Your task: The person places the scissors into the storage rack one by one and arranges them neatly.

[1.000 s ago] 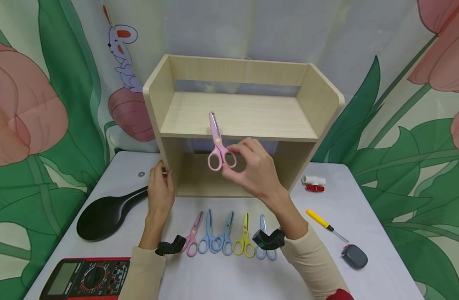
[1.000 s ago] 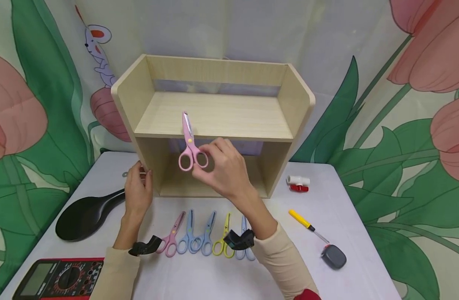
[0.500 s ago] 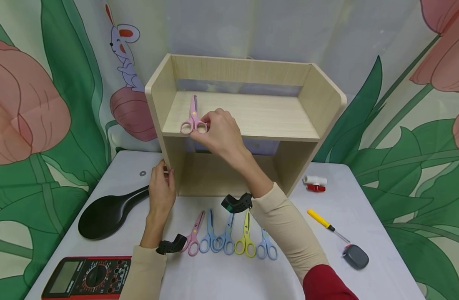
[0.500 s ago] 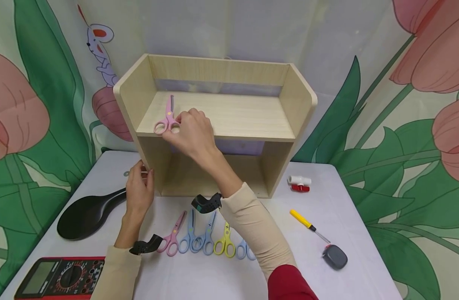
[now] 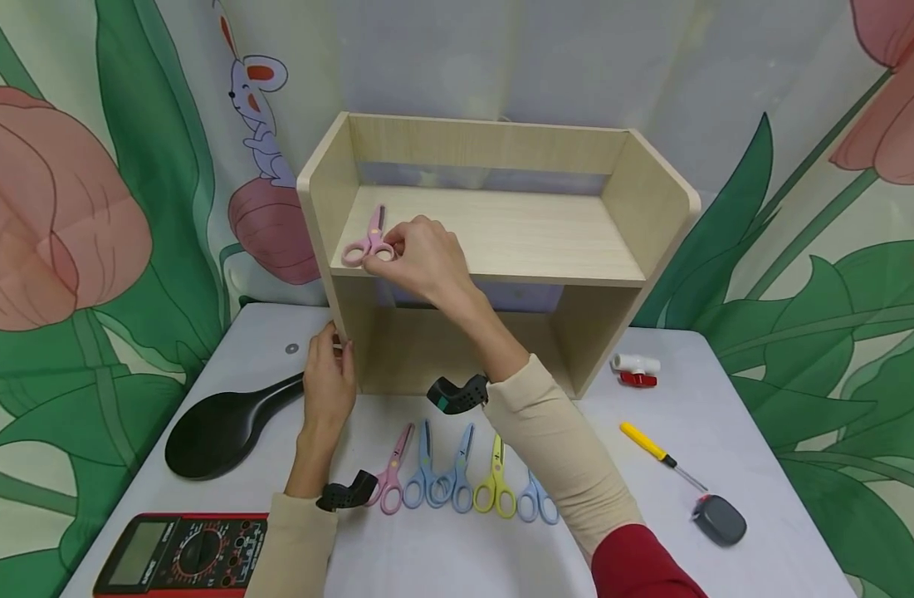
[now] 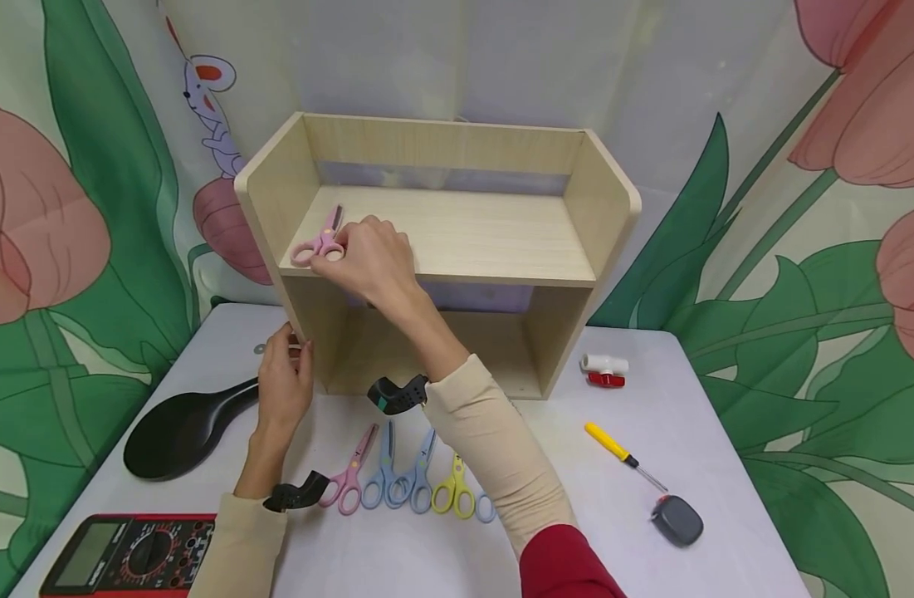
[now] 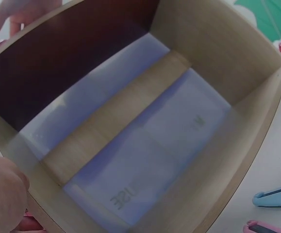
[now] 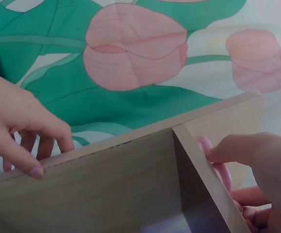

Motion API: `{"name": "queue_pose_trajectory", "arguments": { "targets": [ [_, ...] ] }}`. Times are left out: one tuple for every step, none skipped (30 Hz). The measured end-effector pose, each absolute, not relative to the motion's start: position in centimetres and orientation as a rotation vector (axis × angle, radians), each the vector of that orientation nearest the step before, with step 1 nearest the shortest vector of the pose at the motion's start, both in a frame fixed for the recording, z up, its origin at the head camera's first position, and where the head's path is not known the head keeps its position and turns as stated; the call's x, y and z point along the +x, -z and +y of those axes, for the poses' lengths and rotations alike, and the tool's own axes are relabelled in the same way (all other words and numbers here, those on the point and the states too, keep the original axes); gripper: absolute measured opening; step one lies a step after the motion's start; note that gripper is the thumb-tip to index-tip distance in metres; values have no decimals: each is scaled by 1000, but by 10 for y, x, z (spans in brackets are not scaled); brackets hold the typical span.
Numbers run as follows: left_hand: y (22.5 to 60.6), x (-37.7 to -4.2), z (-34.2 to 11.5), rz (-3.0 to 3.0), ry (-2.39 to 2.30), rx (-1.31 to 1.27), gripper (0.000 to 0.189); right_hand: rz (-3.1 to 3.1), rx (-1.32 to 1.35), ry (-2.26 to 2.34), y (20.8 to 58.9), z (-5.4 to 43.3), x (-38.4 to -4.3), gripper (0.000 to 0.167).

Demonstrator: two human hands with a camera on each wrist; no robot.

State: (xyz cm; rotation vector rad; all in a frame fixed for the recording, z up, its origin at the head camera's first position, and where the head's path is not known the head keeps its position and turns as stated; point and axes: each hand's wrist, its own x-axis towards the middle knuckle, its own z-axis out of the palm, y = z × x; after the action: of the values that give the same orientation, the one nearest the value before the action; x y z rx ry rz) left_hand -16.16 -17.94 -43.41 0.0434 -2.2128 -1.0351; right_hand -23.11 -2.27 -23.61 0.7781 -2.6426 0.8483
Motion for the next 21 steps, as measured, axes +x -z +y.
{"name": "queue_pose_trajectory", "arguments": {
  "targets": [
    [435, -162, -179, -2214, 1034, 42, 37, -2635, 796, -841, 237, -23, -231, 26],
    [435, -162, -179, -2214, 1032, 41, 37, -2630, 813, -828, 237, -23, -232, 26],
    [435, -162, -180, -2216, 1029, 41, 37, -2626, 828, -816, 237, -24, -232, 25],
    [435, -162, -180, -2215, 1025, 37, 37, -2627, 837, -804, 237, -24, -232, 25],
    [436, -162, -180, -2215, 1022, 35, 37, -2633, 840, -786, 237, -25, -232, 25],
    [436, -162, -180, -2214, 1019, 32, 37, -2639, 840, -768, 237, -26, -232, 26],
    [436, -162, -180, -2212, 1017, 29, 37, -2649, 840, -751, 237, -27, -231, 28],
    [436, -162, -180, -2211, 1016, 26, 37, -2659, 839, -732, 236, -28, -231, 29],
    [436, -162, -181, -2210, 1016, 23, 37, -2669, 836, -715, 236, -28, -230, 31],
    [436, -162, -181, -2206, 1017, 19, 37, -2678, 833, -697, 235, -29, -230, 33],
    [436, -163, -181, -2204, 1020, 17, 36, -2684, 830, -683, 235, -30, -230, 34],
    [435, -163, -181, -2201, 1023, 13, 36, -2686, 828, -678, 235, -30, -229, 37],
    [435, -163, -181, -2199, 1024, 9, 36, -2684, 825, -682, 235, -29, -229, 40],
    [435, -163, -181, -2198, 1026, 5, 36, -2677, 820, -694, 235, -29, -228, 44],
    [435, -164, -180, -2197, 1026, 2, 36, -2672, 813, -710, 235, -27, -227, 48],
    [434, -164, -180, -2196, 1028, 1, 36, -2657, 810, -727, 236, -25, -226, 51],
    [435, -164, -180, -2197, 1029, 2, 36, -2633, 813, -738, 238, -22, -224, 55],
    [434, -164, -180, -2195, 1026, 3, 36, -2589, 824, -749, 239, -19, -221, 59],
    [434, -163, -179, -2194, 1024, 7, 36, -2537, 841, -750, 241, -14, -219, 59],
    [434, -163, -179, -2194, 1023, 10, 36, -2483, 859, -746, 244, -9, -216, 58],
    [435, -163, -179, -2193, 1022, 14, 35, -2429, 876, -735, 246, -3, -213, 58]
  ]
}}
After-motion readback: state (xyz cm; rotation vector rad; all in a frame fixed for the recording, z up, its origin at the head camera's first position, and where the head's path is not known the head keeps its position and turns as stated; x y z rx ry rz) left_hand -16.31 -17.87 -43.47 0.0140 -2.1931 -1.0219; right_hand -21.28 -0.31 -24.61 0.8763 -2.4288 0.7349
